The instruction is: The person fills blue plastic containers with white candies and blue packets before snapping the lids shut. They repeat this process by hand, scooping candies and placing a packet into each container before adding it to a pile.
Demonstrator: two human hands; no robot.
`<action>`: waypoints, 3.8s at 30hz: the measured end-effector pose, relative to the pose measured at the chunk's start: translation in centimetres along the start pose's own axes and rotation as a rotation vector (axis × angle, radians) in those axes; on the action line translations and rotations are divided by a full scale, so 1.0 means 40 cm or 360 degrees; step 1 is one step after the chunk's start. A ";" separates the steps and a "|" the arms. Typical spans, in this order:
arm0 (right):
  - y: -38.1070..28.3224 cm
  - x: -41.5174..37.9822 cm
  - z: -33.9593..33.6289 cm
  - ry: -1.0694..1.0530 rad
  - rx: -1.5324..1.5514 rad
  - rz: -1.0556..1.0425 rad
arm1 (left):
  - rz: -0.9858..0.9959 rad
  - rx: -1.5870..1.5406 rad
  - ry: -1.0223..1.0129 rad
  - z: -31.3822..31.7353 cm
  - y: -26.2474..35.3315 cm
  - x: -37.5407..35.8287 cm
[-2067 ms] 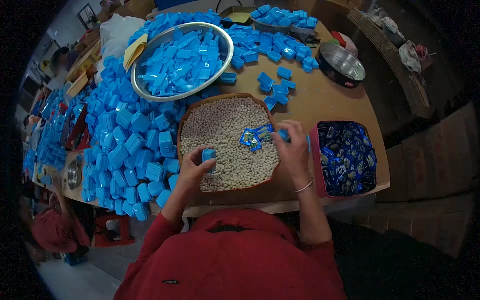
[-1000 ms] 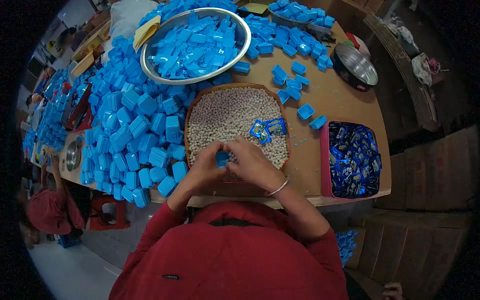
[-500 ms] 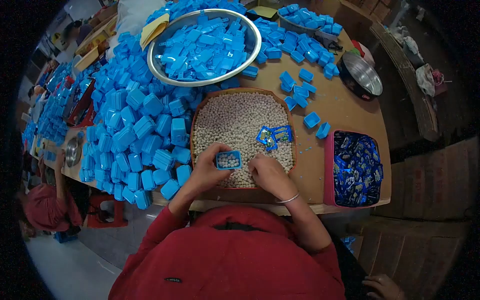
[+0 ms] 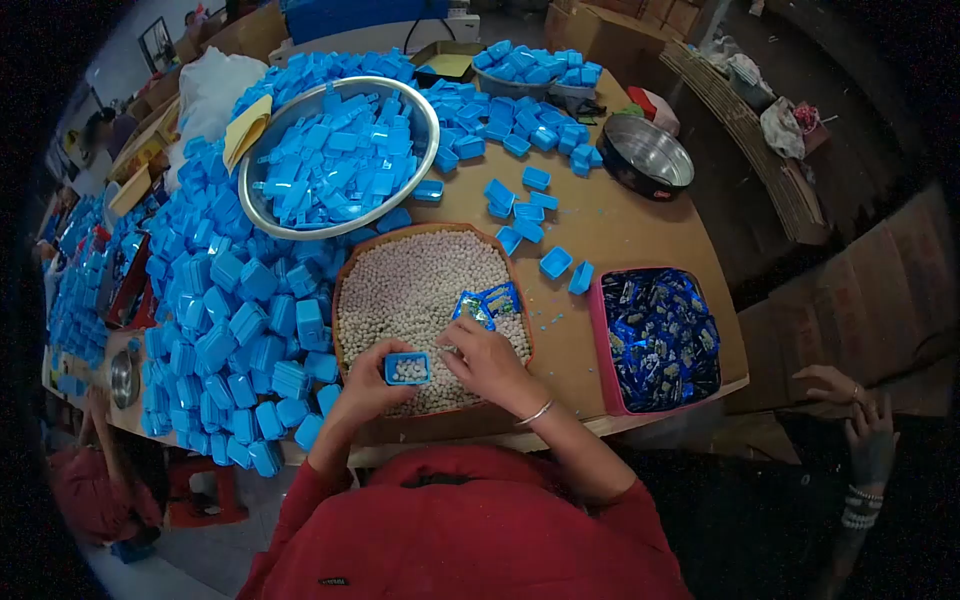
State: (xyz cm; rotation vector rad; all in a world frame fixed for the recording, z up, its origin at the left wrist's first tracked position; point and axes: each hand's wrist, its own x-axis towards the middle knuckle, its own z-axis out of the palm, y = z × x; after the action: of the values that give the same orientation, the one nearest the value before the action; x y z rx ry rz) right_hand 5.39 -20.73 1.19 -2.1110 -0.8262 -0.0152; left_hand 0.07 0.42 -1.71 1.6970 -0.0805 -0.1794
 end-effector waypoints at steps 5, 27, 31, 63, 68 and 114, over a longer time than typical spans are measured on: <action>0.093 0.054 -0.068 0.0277 -0.0077 0.0057 | -0.0217 -0.0374 -0.0096 -0.022 0.031 -0.001; 0.620 0.293 -0.305 0.0446 0.0015 0.0614 | -0.0272 -0.0622 -0.0116 -0.028 0.015 0.008; 0.608 0.284 -0.270 0.0365 -0.0403 0.0569 | -0.0311 -0.0612 -0.0116 -0.026 0.035 0.005; -0.096 0.126 -0.036 -0.0518 -0.0062 -0.0523 | -0.0103 -0.0550 0.0092 -0.014 0.020 -0.003; -0.109 0.113 -0.017 -0.0452 -0.0140 -0.0596 | 0.0121 -0.0371 0.0154 -0.008 -0.004 -0.004; 0.138 0.093 -0.022 -0.0065 -0.0512 0.0117 | -0.0088 -0.0363 0.0402 0.019 0.007 0.009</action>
State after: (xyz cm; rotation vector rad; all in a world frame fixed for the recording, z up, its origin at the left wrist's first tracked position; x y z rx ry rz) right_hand 11.65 -21.65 -1.09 -2.4501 -0.8126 -0.0705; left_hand 0.34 -0.42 -1.55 1.4826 0.1696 -0.0130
